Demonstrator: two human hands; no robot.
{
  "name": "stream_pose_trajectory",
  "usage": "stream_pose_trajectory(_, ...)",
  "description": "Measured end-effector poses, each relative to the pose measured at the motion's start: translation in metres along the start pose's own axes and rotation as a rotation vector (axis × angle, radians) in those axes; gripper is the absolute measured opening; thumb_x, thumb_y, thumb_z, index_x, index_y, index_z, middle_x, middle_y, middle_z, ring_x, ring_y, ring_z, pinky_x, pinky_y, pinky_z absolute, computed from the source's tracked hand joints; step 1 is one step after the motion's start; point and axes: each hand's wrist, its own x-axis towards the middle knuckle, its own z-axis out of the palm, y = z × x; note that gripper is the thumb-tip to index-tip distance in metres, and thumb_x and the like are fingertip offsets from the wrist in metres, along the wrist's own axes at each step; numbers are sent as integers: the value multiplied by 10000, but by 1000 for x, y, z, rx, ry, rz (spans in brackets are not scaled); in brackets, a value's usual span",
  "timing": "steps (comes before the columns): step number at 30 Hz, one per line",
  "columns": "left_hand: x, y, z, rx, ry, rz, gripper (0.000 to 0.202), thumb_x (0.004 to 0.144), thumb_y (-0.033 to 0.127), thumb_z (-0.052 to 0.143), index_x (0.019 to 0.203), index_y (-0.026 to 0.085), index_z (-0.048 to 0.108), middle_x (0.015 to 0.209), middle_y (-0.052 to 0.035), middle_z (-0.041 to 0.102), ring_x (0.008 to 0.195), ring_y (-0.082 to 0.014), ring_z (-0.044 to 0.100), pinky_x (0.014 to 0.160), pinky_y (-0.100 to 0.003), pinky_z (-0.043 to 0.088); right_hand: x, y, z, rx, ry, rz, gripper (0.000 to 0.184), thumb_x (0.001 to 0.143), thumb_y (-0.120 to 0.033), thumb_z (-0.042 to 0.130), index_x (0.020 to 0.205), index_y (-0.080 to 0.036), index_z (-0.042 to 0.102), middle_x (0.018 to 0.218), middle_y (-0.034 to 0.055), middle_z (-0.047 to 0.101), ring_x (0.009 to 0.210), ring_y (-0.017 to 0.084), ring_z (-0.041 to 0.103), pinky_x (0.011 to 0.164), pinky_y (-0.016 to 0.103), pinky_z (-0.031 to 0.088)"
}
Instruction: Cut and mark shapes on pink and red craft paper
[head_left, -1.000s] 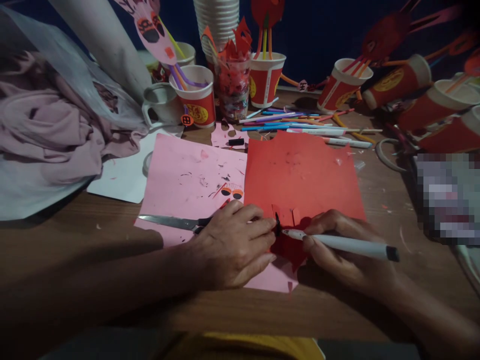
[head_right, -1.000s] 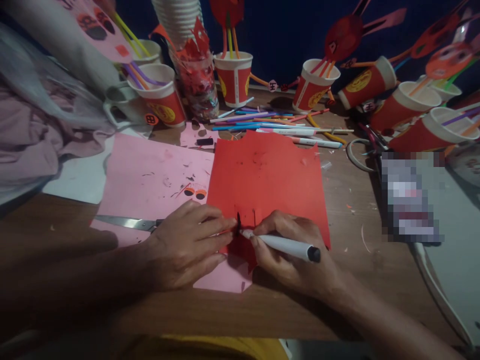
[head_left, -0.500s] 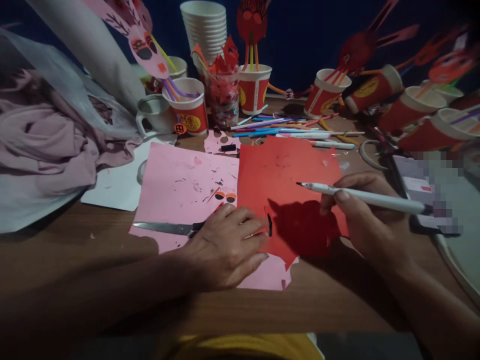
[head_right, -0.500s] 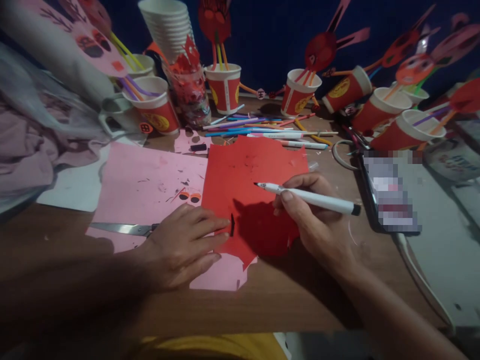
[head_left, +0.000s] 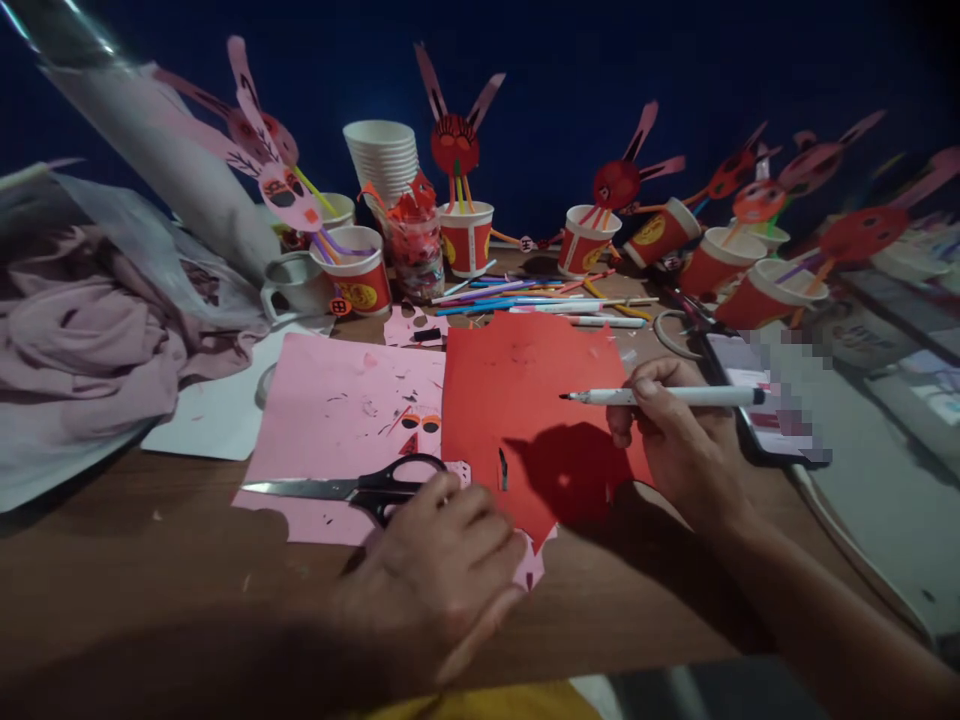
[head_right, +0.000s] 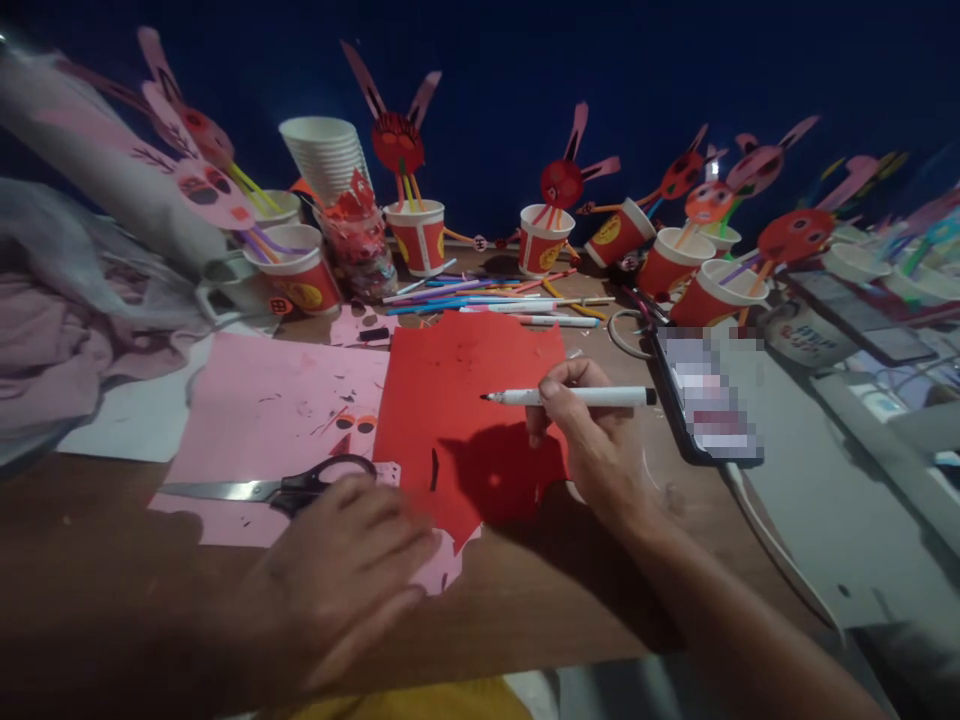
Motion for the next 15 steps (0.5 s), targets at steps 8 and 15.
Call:
stream_pose_trajectory(8,8,24,11,131,-69,-109,352,832,400,443,1044,152,575,1182,-63,566,1005,-226,492,836,-363,327,-4,-16,-11,-24,57,-220,56,752,-197,557,802,-218,542,587,-30,562,530,140,551,499,281,448)
stream_pose_trajectory(15,12,16,24,148,-158,-100,458,870,448,339,1146,133,524,1214,-99,536,1057,-240,470,854,-383,330,-2,-22,-16,-206,161,-229,122,756,-207,582,874,-230,568,732,9,641,702,176,624,648,328,519)
